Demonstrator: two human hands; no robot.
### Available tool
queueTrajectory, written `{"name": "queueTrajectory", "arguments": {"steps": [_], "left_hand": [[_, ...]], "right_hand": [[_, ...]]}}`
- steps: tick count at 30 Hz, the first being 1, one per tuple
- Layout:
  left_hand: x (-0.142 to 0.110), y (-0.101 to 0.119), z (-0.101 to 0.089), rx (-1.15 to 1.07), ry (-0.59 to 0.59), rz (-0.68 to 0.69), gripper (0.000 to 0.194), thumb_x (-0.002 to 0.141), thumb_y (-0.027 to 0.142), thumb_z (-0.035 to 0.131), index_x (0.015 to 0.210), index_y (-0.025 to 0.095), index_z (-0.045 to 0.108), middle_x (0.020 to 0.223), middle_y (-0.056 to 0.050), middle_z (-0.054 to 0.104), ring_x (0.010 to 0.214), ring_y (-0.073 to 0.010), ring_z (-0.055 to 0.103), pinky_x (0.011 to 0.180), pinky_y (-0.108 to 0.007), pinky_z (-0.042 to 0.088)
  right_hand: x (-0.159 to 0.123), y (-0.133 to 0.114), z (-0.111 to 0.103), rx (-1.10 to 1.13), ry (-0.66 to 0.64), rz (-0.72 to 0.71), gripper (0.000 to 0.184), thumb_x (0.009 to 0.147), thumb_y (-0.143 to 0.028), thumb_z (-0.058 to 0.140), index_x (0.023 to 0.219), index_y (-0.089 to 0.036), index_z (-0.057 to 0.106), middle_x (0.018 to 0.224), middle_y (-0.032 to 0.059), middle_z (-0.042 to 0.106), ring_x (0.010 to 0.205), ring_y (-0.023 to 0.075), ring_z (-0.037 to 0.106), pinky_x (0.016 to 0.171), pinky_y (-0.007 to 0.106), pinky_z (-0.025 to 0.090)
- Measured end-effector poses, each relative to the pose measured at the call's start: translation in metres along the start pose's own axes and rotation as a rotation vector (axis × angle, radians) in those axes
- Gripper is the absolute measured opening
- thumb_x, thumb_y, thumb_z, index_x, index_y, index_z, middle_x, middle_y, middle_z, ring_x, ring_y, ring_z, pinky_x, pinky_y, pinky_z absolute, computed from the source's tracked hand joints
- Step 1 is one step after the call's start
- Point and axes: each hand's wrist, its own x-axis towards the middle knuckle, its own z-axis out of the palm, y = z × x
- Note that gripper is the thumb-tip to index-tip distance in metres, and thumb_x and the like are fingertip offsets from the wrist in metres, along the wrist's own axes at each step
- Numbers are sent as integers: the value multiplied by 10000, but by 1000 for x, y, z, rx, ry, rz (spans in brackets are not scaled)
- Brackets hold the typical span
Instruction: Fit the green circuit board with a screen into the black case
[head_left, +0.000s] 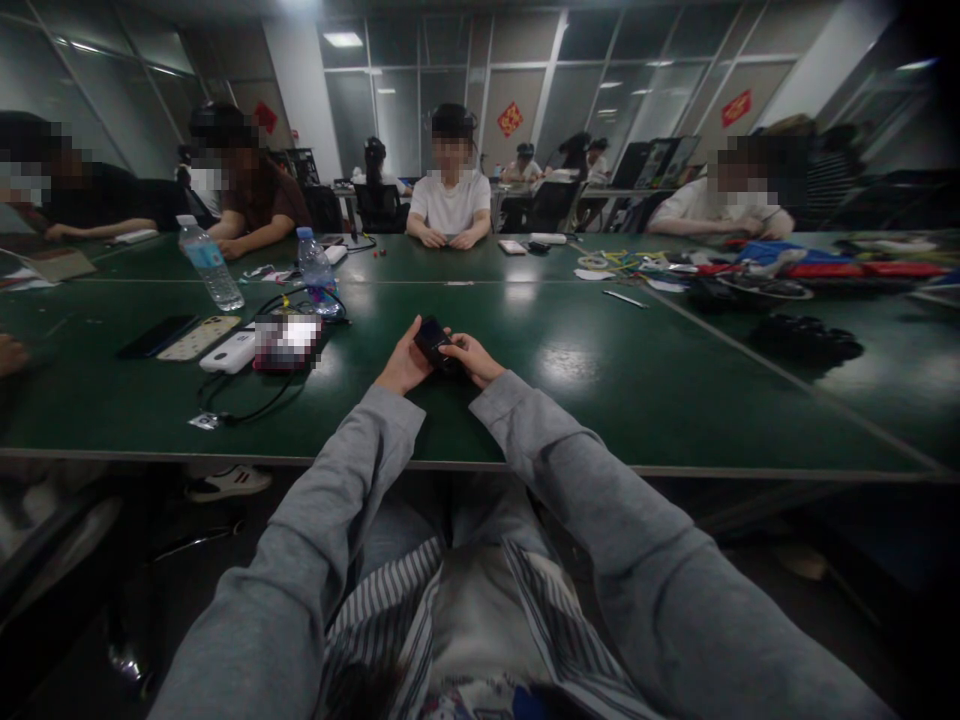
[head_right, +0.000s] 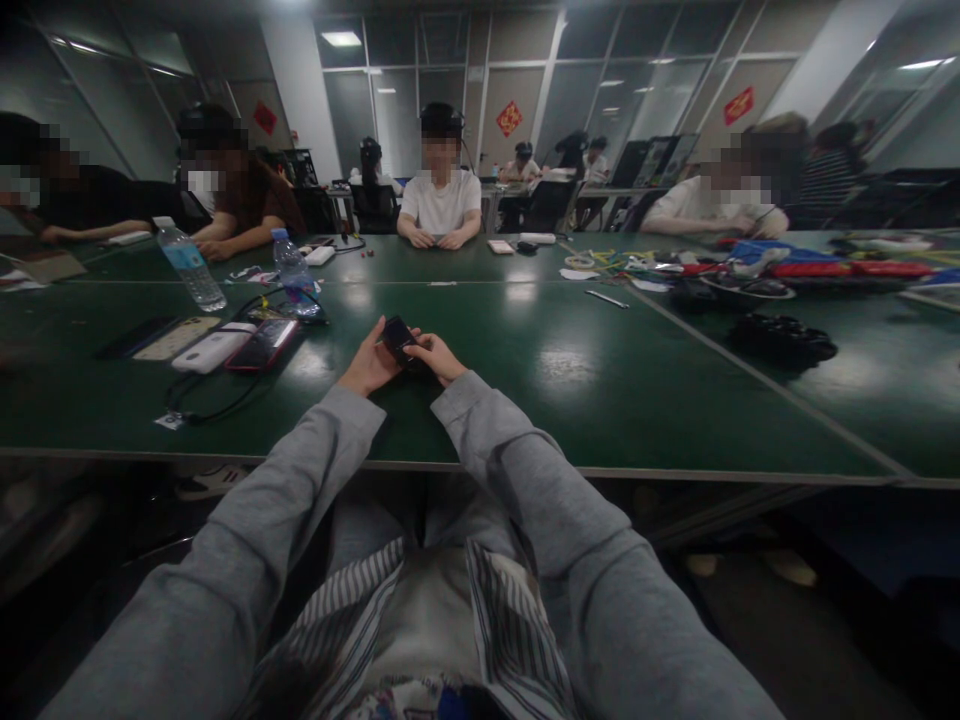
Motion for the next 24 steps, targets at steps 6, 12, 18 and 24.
{"name": "queueTrajectory", "arguments": {"steps": [6, 12, 18, 24], "left_hand": [[-1, 0, 1, -6, 14, 9, 443, 886, 502, 562, 1072, 122, 694, 987, -125, 741, 882, -209, 704, 809, -322, 542], [-2, 0, 3, -8, 15, 15, 442, 889, 493, 563, 1086, 119, 691, 990, -123, 739, 885, -206, 705, 826, -322, 540], [-2, 0, 3, -3, 13, 6, 451, 896, 507, 545, 1052, 111, 693, 976, -121, 740, 863, -197, 704, 809, -310, 542], [-2, 1, 1, -6, 11, -1, 465, 885, 516, 557, 1059, 106, 691, 971, -130, 741, 867, -209, 707, 814, -323, 546]], "right_hand": [[-2, -2, 0, -11, -5, 19, 457, 506, -341, 834, 778, -234, 483, 714, -61, 603, 658, 126, 585, 621, 271, 483], [-2, -3, 0, -9, -1, 45, 465, 505, -337, 824, 807, -234, 487, 745, -49, 618, 649, 125, 584, 613, 272, 475], [-3, -4, 1, 0, -3, 62, 470, 523, -326, 829, 822, -235, 479, 746, -52, 618, 677, 136, 595, 631, 275, 477], [-3, -3, 1, -2, -13, 56, 482, 521, -340, 832, 836, -237, 482, 768, -45, 635, 676, 133, 598, 621, 277, 485]]}}
